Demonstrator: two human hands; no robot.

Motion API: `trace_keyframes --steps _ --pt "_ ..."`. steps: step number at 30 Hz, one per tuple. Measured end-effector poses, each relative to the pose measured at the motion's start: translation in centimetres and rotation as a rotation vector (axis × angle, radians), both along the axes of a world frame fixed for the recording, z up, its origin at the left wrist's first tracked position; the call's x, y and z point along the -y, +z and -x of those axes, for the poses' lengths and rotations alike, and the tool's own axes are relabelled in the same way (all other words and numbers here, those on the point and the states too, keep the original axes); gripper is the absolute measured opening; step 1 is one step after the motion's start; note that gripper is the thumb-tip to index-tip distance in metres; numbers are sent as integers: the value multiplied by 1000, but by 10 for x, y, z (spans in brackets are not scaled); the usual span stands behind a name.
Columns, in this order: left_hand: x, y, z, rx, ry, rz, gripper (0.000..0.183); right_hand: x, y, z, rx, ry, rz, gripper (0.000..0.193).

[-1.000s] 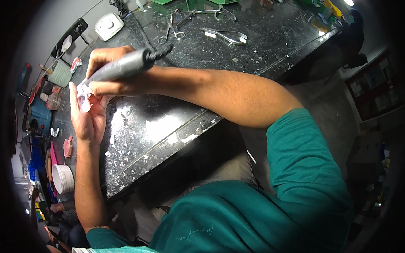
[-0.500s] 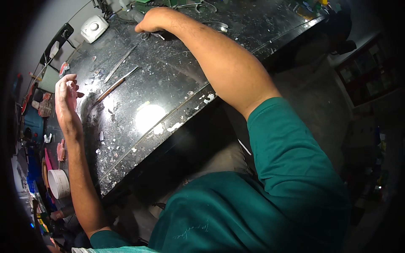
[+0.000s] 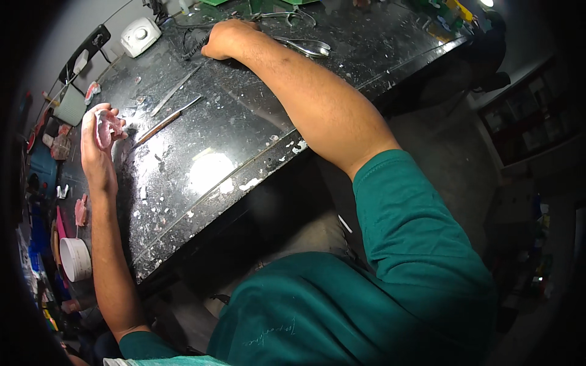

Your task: The person holds a pink dental prosthesis and uses a rotary grinding tool to smooth and shape its surface. They frequently switch to a metal file to scrape and refine specific areas, alternating between the two tools to achieve the desired finish.

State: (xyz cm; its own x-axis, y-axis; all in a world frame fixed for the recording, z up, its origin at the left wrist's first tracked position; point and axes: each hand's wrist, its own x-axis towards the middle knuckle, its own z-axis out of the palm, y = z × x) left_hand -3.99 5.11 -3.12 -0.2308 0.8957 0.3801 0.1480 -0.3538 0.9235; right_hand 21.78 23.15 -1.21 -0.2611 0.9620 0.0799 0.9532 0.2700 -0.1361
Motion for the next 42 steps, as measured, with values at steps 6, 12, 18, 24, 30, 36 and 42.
trace_keyframes --steps 6,12,18,24,30,36,42 --pt "-5 -3 2 -30 -43 12 45 5 8 -4 9 -31 -4 63" --pt "-5 -5 9 25 -47 -31 42 62 100 -46 -642 264 -392 31" --pt "-6 -7 9 67 -26 1 44 170 144 -97 -712 650 -490 31" --pt "0 3 -6 20 -7 -46 42 178 87 -76 -183 697 -131 31" --pt "-9 -5 5 -20 -78 -17 45 173 75 -85 -120 633 -116 31" --pt "7 2 0 83 -224 -53 41 160 76 -93 -100 607 -114 31" --pt "-5 -8 14 120 -248 8 34 154 89 -120 -120 615 -105 31"
